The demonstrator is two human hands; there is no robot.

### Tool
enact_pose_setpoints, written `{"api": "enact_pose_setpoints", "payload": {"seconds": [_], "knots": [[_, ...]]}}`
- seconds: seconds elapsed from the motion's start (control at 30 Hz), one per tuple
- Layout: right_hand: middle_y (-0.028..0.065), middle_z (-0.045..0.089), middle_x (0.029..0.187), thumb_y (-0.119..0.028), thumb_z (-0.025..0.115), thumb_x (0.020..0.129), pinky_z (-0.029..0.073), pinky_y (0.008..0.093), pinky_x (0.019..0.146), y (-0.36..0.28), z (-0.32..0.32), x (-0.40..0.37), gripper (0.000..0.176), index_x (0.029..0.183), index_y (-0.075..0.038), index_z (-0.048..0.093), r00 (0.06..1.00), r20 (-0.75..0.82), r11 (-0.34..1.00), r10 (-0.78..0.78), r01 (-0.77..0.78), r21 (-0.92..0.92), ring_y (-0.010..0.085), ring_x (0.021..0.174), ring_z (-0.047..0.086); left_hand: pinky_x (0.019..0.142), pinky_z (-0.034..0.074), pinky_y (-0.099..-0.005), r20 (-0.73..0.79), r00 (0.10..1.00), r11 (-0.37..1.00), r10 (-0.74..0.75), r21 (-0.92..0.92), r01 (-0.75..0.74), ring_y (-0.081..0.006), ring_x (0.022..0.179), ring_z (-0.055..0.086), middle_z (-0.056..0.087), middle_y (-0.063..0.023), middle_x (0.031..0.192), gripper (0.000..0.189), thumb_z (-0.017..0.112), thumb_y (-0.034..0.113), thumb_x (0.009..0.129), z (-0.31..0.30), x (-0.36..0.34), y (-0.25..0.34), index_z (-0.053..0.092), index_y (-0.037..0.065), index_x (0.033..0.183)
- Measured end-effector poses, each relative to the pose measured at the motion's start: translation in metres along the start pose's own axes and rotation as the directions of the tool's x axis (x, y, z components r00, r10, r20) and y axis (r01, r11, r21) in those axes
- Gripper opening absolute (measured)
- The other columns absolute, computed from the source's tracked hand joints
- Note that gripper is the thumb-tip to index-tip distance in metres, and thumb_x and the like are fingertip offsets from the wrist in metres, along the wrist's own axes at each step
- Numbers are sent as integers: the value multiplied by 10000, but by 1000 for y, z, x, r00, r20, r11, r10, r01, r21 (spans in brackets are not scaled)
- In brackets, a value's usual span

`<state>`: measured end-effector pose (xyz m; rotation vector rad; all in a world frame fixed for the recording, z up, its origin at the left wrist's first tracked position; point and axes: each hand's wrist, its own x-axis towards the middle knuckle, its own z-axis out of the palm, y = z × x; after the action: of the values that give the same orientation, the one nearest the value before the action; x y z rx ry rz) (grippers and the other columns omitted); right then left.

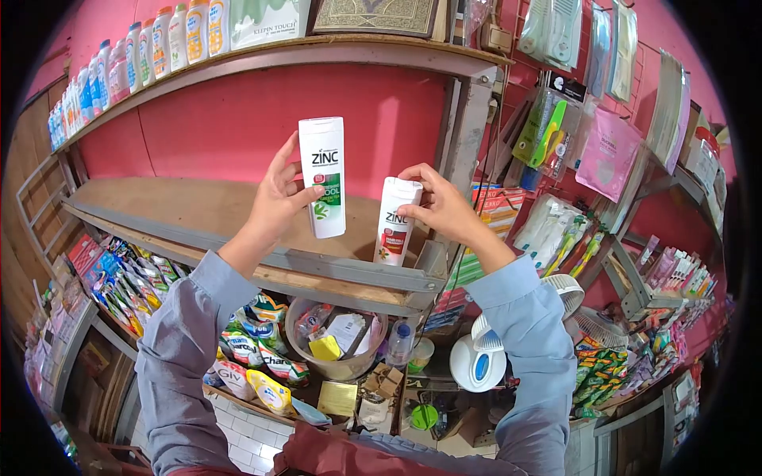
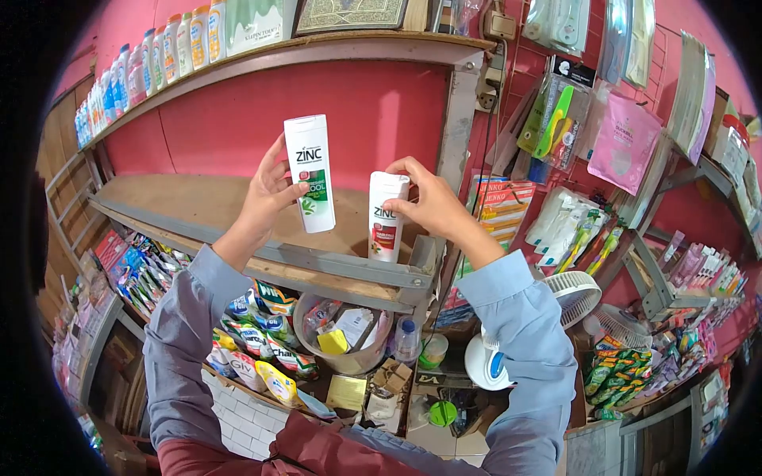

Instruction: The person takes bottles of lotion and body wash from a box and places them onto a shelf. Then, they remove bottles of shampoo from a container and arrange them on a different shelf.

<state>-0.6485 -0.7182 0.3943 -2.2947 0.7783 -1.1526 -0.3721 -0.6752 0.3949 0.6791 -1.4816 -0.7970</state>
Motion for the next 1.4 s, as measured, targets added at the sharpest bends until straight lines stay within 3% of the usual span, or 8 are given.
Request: {"api": "enact_pose_setpoints", "payload": {"seconds": [0.27,0.33,0.43,0.53,0.67,1.0,1.17,1.4], "knots": [[116,630,1033,-167,762,753,504,345,752,-1,-7,11,490,1150,-73,491,992,125,999,26,-21,-43,212,913,626,886,490,-353,56,994,995,-93,-39,95,-203,1110,551,547,-112,1229,914,681,11,793,5,21,-1,126,168,1501],[127,628,1060,-190,781,733,508,352,770,-4,-8,10,612,1247,-88,465,987,159,999,28,-23,-35,230,925,628,883,489,-350,63,991,993,-118,-21,119,-203,1110,551,545,-100,1224,909,670,-1,791,9,30,-7,127,172,1499],[162,615,1113,-244,791,724,516,359,784,-11,-10,7,744,1351,-106,416,980,196,997,-18,33,-76,250,942,626,887,502,-356,126,978,986,-167,15,167,-203,1113,551,544,-88,1216,756,663,-45,767,14,47,-24,302,114,1413],[179,606,1131,-298,773,738,518,364,782,-39,-17,7,735,1353,-94,426,994,94,979,57,-38,-199,251,930,624,898,508,-356,172,958,973,-231,44,227,-200,1118,548,543,-85,1215,649,669,-60,759,22,55,-34,389,62,1332],[164,600,1142,-335,735,772,510,357,772,-57,-23,12,639,1298,-63,495,991,-62,937,-122,94,-337,273,918,610,919,504,-362,248,946,977,-207,102,187,-207,1159,520,530,-91,1230,656,677,-46,763,26,60,-46,376,56,1336],[183,639,1079,-199,740,721,504,388,819,-42,-11,7,508,1173,-38,571,989,124,920,-75,117,-374,328,962,631,995,438,-393,432,805,913,-406,172,369,-226,1209,478,497,-115,1284,756,685,-53,755,1,38,-47,302,91,1391],[180,648,1049,-166,741,716,506,385,807,-36,-10,8,491,1161,-36,576,990,127,932,-58,100,-350,326,945,637,1063,359,-379,486,793,927,-367,120,355,-206,1229,454,497,-72,1281,737,707,-65,737,5,34,-54,337,83,1356],[174,653,1034,-101,749,699,507,378,794,-33,-13,13,478,1142,-29,582,983,159,943,-90,135,-303,325,934,641,1058,362,-383,564,744,927,-359,122,355,-201,1242,451,488,-82,1317,750,717,-32,741,12,37,-54,334,88,1374]]}}
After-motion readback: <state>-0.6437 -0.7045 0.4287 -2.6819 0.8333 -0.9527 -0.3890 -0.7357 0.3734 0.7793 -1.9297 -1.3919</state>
